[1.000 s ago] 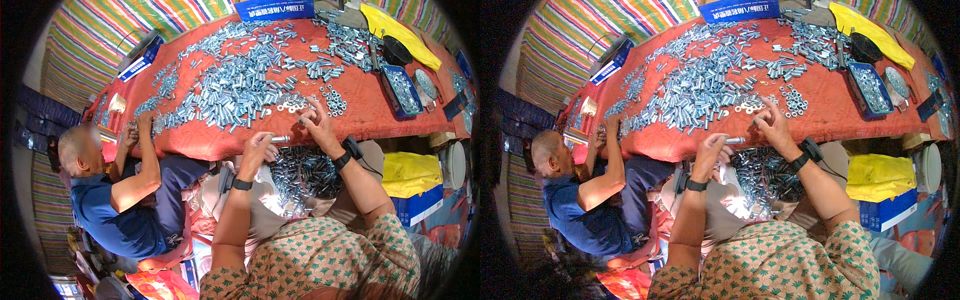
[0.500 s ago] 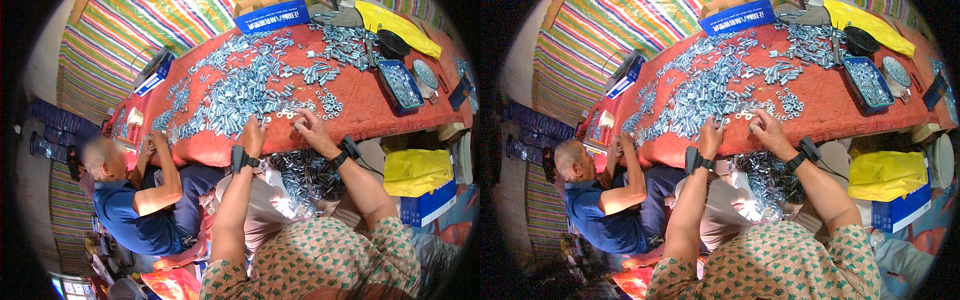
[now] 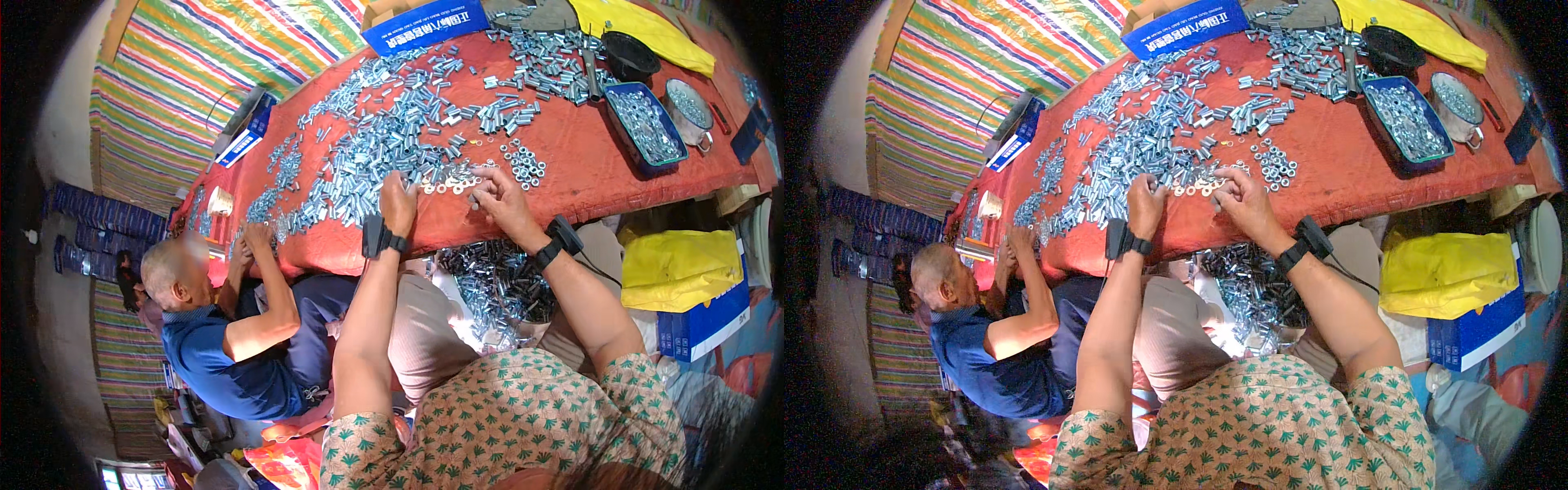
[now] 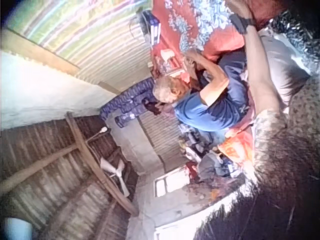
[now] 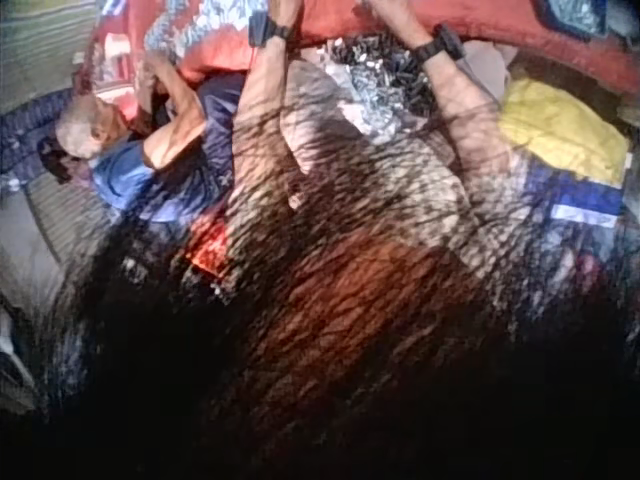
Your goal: Sorting metal bolts and washers on a work table.
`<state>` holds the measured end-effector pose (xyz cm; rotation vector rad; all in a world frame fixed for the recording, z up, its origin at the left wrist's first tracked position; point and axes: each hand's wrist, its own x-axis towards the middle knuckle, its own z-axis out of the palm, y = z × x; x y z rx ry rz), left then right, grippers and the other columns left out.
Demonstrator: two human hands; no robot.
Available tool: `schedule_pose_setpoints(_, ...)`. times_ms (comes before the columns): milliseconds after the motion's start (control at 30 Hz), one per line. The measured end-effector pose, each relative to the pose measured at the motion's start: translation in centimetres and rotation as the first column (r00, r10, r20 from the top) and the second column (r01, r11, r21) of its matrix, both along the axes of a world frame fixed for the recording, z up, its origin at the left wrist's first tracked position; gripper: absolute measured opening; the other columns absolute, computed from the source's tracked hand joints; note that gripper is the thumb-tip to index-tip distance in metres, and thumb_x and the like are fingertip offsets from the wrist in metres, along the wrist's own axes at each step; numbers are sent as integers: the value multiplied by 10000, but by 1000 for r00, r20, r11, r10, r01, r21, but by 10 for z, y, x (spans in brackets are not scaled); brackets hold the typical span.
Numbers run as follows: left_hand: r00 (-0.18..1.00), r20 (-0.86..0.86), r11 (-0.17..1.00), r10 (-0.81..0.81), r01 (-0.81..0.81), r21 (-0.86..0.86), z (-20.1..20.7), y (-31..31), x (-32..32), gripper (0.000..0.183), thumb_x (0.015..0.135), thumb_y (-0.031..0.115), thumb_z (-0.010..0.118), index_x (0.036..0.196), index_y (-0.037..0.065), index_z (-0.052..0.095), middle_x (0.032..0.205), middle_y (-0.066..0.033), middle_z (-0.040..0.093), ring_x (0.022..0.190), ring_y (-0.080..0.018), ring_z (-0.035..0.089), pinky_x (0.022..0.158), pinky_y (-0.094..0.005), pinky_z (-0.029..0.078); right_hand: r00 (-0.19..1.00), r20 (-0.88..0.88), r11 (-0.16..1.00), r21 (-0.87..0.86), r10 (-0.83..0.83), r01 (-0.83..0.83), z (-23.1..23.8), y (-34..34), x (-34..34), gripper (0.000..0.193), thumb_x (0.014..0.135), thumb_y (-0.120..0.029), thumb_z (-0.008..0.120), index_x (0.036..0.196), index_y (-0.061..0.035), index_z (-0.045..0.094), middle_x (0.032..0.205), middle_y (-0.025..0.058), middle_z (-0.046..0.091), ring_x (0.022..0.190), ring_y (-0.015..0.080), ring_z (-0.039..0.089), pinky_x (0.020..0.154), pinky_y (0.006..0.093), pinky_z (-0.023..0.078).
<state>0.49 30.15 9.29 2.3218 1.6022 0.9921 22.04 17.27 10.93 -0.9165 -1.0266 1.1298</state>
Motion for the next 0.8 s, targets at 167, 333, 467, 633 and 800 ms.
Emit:
schedule_pose_setpoints(167,978,-177,992,-107,93,-85,-9,-23,11,231,746,108,745,854,-51,617,783,-243,640,705,-387,633,637,-433,482,1000,-6,1000,-4,-13,13,1,0,8,321,893,-11,575,1208,17,523,780,3,600,707,59,581,635,211,475)
schedule_pose_setpoints(333,955,-282,985,-92,45,-169,-14,-5,17,275,698,138,796,822,-38,624,781,-196,667,709,-364,641,626,-411,483,999,45,1000,-26,11,-10,-3,-1,3,314,882,-25,578,1191,15,539,757,-11,594,689,47,560,628,214,467)
schedule_pose_setpoints(467,962,-98,894,-254,195,-405,-4,6,24,406,641,169,871,903,-28,630,815,-95,693,697,-163,649,607,-332,493,997,68,999,-49,23,-19,-4,-5,9,310,884,-18,571,1192,12,540,766,-12,595,693,46,559,630,215,467)
schedule_pose_setpoints(633,948,237,834,-211,301,-462,-6,-6,37,500,643,198,874,997,-28,602,864,-92,696,724,-175,648,663,-307,517,998,25,996,-73,50,-48,0,-4,8,308,885,-14,569,1192,-1,543,788,-16,601,713,34,554,640,212,474)
schedule_pose_setpoints(800,978,-32,904,-206,178,-388,7,-22,79,457,649,187,844,966,-32,599,776,-109,656,673,-185,632,608,-328,511,998,49,999,-32,32,-31,-11,-2,15,254,923,-63,600,1165,-5,551,737,-12,602,670,34,559,590,218,487)
